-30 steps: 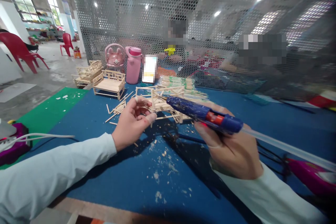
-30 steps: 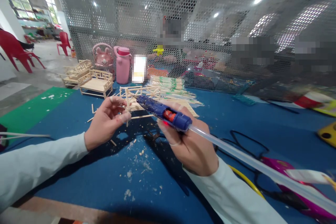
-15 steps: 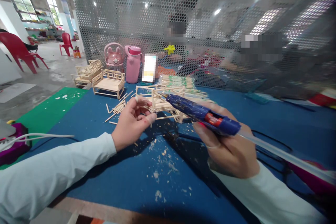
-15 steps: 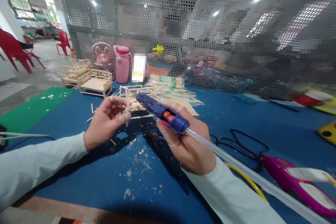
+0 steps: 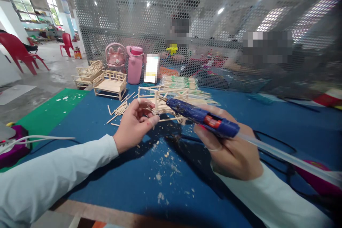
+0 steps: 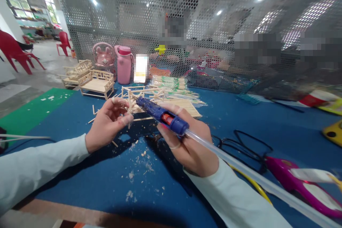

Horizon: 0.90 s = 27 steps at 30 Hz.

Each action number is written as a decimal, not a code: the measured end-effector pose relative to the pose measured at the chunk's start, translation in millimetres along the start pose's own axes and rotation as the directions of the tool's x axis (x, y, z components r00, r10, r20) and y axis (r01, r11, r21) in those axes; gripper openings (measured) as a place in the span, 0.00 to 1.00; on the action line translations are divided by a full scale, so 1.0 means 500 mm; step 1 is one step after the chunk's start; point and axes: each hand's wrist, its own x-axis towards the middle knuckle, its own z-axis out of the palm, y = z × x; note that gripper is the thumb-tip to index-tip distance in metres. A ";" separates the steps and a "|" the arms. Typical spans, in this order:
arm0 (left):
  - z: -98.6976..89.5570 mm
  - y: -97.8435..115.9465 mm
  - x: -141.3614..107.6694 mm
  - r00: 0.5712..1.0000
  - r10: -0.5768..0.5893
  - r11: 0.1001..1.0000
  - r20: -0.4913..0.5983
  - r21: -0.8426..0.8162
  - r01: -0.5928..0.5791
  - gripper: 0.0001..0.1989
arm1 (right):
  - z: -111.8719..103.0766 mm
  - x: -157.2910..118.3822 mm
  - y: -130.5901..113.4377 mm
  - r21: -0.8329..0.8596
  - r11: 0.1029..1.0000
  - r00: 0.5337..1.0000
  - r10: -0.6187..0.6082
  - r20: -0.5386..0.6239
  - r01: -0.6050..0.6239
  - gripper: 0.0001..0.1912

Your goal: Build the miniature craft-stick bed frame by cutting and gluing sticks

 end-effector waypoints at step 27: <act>0.000 -0.001 -0.001 1.000 -0.002 1.000 0.007 0.003 0.002 0.14 | 0.000 0.002 -0.007 -0.063 0.997 0.999 -0.032 0.002 0.032 0.17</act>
